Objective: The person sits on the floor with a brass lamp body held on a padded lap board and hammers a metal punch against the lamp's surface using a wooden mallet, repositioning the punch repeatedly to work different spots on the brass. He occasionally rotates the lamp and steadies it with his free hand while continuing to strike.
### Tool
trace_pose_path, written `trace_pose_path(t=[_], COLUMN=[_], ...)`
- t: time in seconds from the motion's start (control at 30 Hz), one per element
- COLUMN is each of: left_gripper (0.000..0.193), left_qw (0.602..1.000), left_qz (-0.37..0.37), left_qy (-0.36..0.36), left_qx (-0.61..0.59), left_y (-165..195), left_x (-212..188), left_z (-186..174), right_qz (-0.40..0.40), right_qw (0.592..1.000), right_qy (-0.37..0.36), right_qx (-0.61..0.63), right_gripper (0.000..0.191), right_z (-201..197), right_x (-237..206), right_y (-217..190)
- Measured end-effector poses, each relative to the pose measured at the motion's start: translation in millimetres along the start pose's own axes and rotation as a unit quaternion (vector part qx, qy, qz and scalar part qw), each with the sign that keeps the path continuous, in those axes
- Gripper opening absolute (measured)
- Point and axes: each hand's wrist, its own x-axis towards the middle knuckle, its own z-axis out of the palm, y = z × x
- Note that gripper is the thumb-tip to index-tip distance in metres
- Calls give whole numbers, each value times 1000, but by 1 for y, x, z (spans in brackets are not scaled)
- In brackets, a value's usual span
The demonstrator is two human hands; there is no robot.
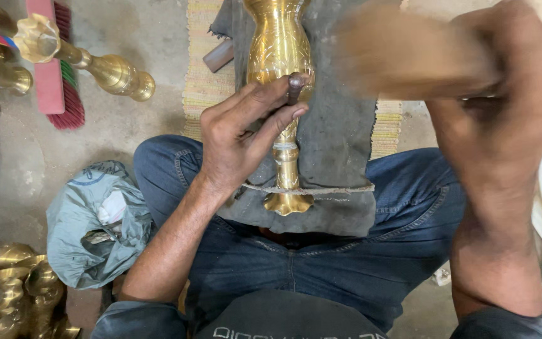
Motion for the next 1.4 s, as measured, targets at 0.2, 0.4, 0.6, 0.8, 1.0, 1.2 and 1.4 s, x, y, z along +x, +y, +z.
trace_pose_path(t=[0.2,0.4,0.6,0.8,1.0,1.2,1.4], left_gripper=[33,28,29,34,31,30,29], left_qw=[1000,1000,999,1000,1000,1000,1000], left_qz=[-14,9,-2,1,-5,-1,-7], left_qy=[-8,-5,-3,-1,-8,-13,-21], left_qx=[23,24,32,20,26,26,10], left_y=[-1,0,5,6,8,4,2], left_x=[-1,0,1,3,4,4,1], left_z=[0,-2,-3,-3,-5,-5,-4], right_qz=[-155,-127,-106,-88,-56,5,-70], right_qw=[950,976,974,986,990,996,990], right_qy=[-28,-70,-84,-84,-66,-70,-66], right_qx=[-271,-163,-180,-113,-113,-46,-103], right_gripper=[30,29,30,32,32,28,25], right_z=[-5,-2,-1,-2,2,1,2], right_x=[13,4,-4,-8,4,12,5], right_y=[-14,-8,8,6,-7,-21,-13])
